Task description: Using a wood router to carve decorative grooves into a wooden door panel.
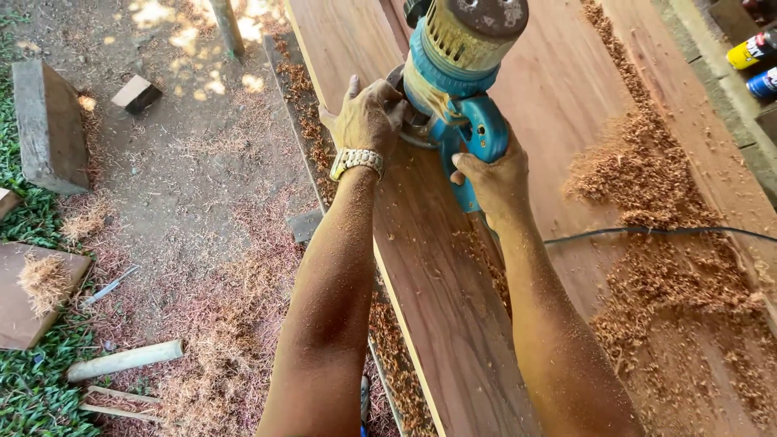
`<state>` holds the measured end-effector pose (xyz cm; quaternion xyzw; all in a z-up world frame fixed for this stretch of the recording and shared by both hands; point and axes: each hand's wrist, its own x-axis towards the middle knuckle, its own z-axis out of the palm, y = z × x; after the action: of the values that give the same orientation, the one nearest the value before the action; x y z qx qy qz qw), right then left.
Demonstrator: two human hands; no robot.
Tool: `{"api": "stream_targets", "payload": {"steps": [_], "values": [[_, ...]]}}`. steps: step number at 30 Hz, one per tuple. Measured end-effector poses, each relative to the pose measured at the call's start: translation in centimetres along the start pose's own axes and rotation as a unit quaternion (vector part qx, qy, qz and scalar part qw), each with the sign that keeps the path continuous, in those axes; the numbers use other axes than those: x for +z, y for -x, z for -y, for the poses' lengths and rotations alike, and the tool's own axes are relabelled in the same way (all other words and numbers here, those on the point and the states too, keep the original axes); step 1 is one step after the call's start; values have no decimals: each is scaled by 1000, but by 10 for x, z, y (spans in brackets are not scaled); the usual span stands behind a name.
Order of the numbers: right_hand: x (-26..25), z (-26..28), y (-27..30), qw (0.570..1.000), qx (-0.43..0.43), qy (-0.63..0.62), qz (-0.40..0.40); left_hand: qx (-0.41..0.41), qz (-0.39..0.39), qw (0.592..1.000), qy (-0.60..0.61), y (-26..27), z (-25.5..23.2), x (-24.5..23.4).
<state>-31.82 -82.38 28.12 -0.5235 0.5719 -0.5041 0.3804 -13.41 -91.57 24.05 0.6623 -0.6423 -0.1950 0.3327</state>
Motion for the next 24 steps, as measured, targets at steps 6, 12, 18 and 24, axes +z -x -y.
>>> {"api": "stream_targets", "payload": {"steps": [6, 12, 18, 24], "values": [[-18, -7, 26, 1000, -2, -11, 3, 5, -7, 1000, 8, 31, -7, 4], [-34, -7, 56, 1000, -3, -2, 0, 3, -8, 1000, 9, 62, -15, 8], [-50, -5, 89, 1000, 3, 4, -3, 10, -6, 1000, -1, 96, -24, 10], [-70, -6, 124, 1000, 20, 14, -1, 19, 1, 1000, 3, 135, -35, 8]]}}
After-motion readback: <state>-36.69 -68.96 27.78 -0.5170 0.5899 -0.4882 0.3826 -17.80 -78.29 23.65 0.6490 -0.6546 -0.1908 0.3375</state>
